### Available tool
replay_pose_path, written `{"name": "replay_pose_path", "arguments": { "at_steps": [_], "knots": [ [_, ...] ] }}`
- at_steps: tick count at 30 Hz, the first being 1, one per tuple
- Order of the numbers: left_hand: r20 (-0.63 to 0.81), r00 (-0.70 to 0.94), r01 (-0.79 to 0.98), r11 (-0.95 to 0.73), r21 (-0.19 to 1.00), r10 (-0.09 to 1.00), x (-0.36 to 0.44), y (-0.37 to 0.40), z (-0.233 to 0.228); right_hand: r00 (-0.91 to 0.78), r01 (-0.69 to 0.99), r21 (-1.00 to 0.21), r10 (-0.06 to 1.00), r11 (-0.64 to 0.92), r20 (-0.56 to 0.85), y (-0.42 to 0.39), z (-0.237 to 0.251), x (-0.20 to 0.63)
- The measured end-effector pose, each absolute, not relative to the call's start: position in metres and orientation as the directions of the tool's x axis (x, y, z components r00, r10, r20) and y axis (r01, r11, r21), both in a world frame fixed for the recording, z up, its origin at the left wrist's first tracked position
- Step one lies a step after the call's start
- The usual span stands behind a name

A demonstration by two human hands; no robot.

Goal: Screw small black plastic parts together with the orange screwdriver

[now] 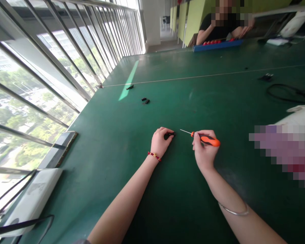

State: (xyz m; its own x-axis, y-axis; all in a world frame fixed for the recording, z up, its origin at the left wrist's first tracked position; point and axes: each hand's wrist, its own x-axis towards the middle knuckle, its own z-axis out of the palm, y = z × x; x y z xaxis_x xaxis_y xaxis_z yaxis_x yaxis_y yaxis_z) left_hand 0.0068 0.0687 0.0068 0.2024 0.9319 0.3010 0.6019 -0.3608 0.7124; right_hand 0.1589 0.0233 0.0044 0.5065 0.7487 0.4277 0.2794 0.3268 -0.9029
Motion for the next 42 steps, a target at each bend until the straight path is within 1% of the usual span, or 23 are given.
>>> {"name": "replay_pose_path", "arguments": {
  "at_steps": [3, 7, 9, 12, 16, 23, 29, 37, 42],
  "knots": [
    [0.298, 0.199, 0.606, -0.356, 0.712, 0.934, 0.006, 0.069, 0.007, 0.458, 0.348, -0.857, 0.729, 0.379, 0.509, 0.018, 0.007, 0.156],
    [0.298, 0.193, 0.601, -0.352, 0.718, 0.935, 0.006, 0.070, 0.007, 0.397, 0.468, -0.752, 0.650, 0.463, 0.648, 0.012, 0.014, 0.151],
    [0.298, 0.188, 0.596, -0.349, 0.723, 0.936, 0.006, 0.070, 0.007, 0.380, 0.505, -0.714, 0.618, 0.485, 0.688, 0.010, 0.017, 0.149],
    [0.292, 0.187, 0.594, -0.345, 0.727, 0.938, 0.006, 0.070, 0.007, 0.358, 0.535, -0.686, 0.603, 0.494, 0.713, 0.009, 0.018, 0.147],
    [0.290, 0.191, 0.593, -0.345, 0.727, 0.938, 0.006, 0.070, 0.006, 0.330, 0.556, -0.669, 0.608, 0.493, 0.722, 0.008, 0.015, 0.147],
    [0.284, 0.199, 0.598, -0.346, 0.723, 0.938, 0.005, 0.072, 0.006, 0.342, 0.558, -0.670, 0.600, 0.490, 0.724, 0.009, 0.014, 0.147],
    [0.285, 0.201, 0.601, -0.348, 0.720, 0.937, 0.006, 0.072, 0.005, 0.343, 0.538, -0.691, 0.624, 0.482, 0.702, 0.009, 0.015, 0.147],
    [0.274, 0.206, 0.592, -0.343, 0.729, 0.939, 0.006, 0.072, 0.006, 0.358, 0.534, -0.728, 0.665, 0.430, 0.655, 0.008, 0.019, 0.147],
    [0.268, 0.210, 0.599, -0.340, 0.725, 0.940, 0.006, 0.071, 0.007, 0.405, 0.473, -0.779, 0.683, 0.413, 0.608, 0.008, 0.022, 0.144]
  ]
}}
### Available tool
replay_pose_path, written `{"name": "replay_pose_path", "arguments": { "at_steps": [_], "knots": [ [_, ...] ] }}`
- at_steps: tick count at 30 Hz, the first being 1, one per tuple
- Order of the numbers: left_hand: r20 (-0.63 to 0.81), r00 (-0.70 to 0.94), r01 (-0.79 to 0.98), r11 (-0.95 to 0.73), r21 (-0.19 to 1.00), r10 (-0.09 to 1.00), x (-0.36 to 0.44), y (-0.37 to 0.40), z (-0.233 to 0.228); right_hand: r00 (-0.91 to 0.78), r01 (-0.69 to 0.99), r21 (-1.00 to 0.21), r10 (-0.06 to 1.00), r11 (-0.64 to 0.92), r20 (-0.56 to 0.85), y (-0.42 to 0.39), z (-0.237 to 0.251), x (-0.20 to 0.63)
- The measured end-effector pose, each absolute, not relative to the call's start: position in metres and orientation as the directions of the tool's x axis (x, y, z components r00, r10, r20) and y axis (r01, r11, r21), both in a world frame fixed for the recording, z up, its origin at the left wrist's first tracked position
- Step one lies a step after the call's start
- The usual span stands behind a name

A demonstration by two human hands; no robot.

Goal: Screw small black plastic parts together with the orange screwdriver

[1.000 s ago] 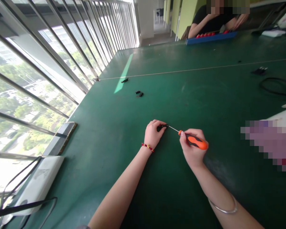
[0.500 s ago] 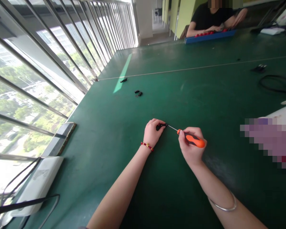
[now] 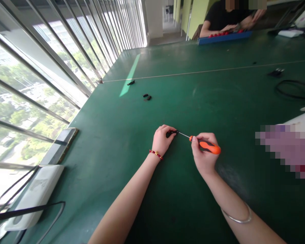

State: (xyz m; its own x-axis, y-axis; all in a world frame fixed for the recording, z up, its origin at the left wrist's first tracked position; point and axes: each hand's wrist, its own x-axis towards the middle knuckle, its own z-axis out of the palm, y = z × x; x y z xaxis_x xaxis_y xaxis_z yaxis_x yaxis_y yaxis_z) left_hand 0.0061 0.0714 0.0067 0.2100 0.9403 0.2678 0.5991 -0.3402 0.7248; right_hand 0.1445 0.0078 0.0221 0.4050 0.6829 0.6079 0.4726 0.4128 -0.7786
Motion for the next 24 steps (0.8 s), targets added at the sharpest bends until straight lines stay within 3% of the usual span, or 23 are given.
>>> {"name": "replay_pose_path", "arguments": {
  "at_steps": [5, 10, 14, 24],
  "knots": [
    [0.266, 0.238, 0.604, -0.356, 0.713, 0.934, 0.006, 0.070, 0.008, 0.375, 0.405, -0.850, 0.786, 0.338, 0.491, 0.021, 0.039, 0.147],
    [0.256, 0.288, 0.641, -0.385, 0.664, 0.923, 0.004, 0.066, 0.010, 0.143, 0.515, -0.798, 0.886, 0.314, 0.441, 0.046, 0.065, 0.163],
    [0.230, 0.350, 0.652, -0.412, 0.637, 0.908, 0.001, 0.064, 0.012, 0.003, 0.588, -0.713, 0.881, 0.380, 0.473, 0.056, 0.073, 0.174],
    [0.210, 0.380, 0.680, -0.426, 0.596, 0.901, 0.001, 0.064, 0.015, -0.049, 0.645, -0.615, 0.827, 0.454, 0.560, 0.056, 0.070, 0.189]
  ]
}}
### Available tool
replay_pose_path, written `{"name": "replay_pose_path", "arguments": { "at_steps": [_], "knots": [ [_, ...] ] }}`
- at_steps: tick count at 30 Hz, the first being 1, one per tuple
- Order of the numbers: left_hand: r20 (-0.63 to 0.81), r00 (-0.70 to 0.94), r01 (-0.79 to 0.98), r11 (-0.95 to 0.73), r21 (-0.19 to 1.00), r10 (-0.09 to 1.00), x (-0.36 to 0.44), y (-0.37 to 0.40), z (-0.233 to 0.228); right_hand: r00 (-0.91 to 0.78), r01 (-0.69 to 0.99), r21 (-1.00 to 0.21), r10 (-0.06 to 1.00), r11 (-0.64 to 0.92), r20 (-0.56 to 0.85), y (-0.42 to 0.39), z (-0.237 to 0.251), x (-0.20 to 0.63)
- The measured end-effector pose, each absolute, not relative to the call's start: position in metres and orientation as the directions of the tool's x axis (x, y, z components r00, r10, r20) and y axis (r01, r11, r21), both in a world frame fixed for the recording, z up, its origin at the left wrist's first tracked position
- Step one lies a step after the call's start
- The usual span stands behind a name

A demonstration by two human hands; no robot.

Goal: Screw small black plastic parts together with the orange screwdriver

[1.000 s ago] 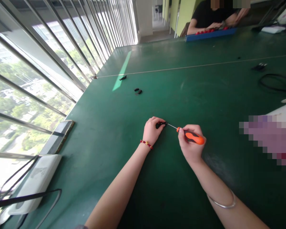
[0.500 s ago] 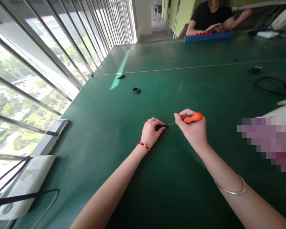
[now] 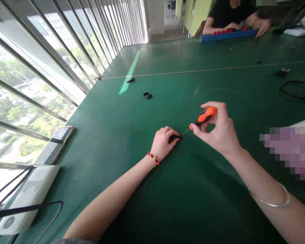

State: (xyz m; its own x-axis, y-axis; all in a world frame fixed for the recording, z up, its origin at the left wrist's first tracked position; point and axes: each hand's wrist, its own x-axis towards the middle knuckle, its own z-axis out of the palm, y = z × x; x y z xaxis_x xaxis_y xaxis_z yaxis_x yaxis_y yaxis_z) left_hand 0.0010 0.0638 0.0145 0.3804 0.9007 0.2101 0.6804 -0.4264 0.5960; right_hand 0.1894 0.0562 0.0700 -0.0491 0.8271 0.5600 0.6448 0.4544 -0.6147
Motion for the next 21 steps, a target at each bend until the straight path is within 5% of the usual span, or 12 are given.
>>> {"name": "replay_pose_path", "arguments": {
  "at_steps": [7, 21],
  "knots": [
    [0.221, 0.385, 0.688, -0.438, 0.579, 0.896, 0.001, 0.064, 0.014, -0.046, 0.670, -0.556, 0.776, 0.491, 0.630, 0.054, 0.092, 0.190],
    [0.228, 0.376, 0.670, -0.433, 0.602, 0.898, 0.001, 0.066, 0.010, -0.213, 0.757, -0.428, 0.806, 0.494, 0.552, 0.059, 0.110, 0.202]
  ]
}}
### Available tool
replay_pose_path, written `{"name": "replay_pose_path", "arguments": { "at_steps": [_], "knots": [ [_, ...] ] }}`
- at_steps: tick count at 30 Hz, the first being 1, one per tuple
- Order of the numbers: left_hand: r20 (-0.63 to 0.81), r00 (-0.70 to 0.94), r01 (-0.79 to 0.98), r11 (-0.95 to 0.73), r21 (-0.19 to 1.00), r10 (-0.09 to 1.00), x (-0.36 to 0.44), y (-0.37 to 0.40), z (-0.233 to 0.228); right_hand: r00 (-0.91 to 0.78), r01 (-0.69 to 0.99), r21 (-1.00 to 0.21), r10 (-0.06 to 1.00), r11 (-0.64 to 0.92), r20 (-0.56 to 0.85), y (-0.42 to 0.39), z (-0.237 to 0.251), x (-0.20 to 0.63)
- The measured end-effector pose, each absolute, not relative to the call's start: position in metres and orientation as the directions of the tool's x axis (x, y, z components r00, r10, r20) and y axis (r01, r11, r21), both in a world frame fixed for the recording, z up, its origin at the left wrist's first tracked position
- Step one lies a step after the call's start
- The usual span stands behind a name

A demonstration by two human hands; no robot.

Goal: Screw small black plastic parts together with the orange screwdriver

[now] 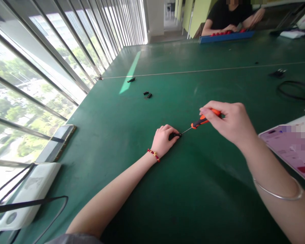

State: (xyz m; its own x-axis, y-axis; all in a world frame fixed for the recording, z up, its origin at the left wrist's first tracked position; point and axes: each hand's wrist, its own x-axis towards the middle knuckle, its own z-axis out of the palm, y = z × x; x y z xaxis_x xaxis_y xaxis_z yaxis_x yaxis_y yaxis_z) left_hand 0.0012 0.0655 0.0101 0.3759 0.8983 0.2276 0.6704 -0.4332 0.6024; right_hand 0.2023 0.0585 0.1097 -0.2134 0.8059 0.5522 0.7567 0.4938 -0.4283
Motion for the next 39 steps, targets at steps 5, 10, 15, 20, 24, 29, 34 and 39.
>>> {"name": "replay_pose_path", "arguments": {
  "at_steps": [5, 10, 15, 20, 24, 29, 34, 39],
  "knots": [
    [0.216, 0.372, 0.667, -0.421, 0.614, 0.903, 0.002, 0.066, 0.011, -0.208, 0.735, -0.468, 0.820, 0.490, 0.532, 0.058, 0.113, 0.198],
    [0.215, 0.373, 0.669, -0.422, 0.612, 0.902, 0.002, 0.067, 0.010, -0.193, 0.837, -0.366, 0.846, 0.406, 0.497, 0.067, 0.118, 0.193],
    [0.211, 0.383, 0.670, -0.428, 0.607, 0.899, 0.001, 0.067, 0.011, -0.229, 0.838, -0.343, 0.844, 0.424, 0.485, 0.074, 0.128, 0.186],
    [0.215, 0.386, 0.675, -0.434, 0.596, 0.897, 0.002, 0.067, 0.012, -0.302, 0.849, -0.267, 0.832, 0.457, 0.465, 0.067, 0.128, 0.184],
    [0.211, 0.383, 0.683, -0.429, 0.590, 0.899, 0.002, 0.066, 0.013, -0.288, 0.869, -0.242, 0.839, 0.432, 0.462, 0.068, 0.124, 0.190],
    [0.218, 0.381, 0.690, -0.434, 0.579, 0.898, 0.002, 0.064, 0.013, -0.313, 0.796, -0.346, 0.827, 0.496, 0.466, 0.069, 0.125, 0.186],
    [0.219, 0.388, 0.695, -0.441, 0.569, 0.895, 0.003, 0.064, 0.013, -0.350, 0.830, -0.252, 0.817, 0.497, 0.458, 0.067, 0.127, 0.182],
    [0.217, 0.384, 0.698, -0.436, 0.567, 0.897, 0.003, 0.065, 0.013, -0.360, 0.808, -0.277, 0.808, 0.520, 0.467, 0.065, 0.128, 0.181]
  ]
}}
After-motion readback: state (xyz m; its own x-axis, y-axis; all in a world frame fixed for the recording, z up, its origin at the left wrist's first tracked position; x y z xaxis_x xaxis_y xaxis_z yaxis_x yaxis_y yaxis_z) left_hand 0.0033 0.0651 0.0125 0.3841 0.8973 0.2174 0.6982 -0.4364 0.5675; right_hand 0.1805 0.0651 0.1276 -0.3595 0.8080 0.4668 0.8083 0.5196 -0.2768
